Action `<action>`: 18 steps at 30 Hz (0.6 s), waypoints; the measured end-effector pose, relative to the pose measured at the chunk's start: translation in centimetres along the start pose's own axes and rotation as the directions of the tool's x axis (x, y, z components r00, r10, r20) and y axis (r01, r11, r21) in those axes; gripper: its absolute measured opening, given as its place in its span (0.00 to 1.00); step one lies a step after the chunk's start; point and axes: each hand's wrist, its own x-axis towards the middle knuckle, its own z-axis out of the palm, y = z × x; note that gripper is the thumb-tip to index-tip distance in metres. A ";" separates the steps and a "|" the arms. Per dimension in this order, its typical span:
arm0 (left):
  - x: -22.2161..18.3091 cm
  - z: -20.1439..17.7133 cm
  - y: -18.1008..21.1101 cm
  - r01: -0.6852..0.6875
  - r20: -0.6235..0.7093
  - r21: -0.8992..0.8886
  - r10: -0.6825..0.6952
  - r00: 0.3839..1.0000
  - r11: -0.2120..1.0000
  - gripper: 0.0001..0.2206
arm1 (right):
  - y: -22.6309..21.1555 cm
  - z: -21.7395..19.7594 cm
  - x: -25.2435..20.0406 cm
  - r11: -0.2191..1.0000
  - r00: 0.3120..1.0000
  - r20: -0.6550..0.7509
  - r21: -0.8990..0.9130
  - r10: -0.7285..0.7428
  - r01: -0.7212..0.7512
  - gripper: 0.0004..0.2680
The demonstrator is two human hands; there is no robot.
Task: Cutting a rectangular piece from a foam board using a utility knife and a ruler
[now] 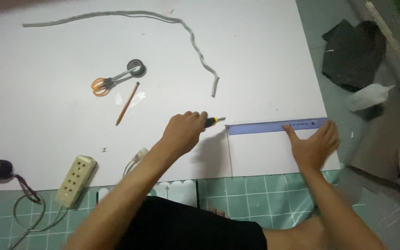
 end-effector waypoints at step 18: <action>-2.9 0.5 2.6 0.113 0.258 -0.960 -0.647 0.717 -0.258 0.20 | 2.6 -1.7 0.9 0.865 0.991 -0.001 0.488 0.133 -0.115 0.12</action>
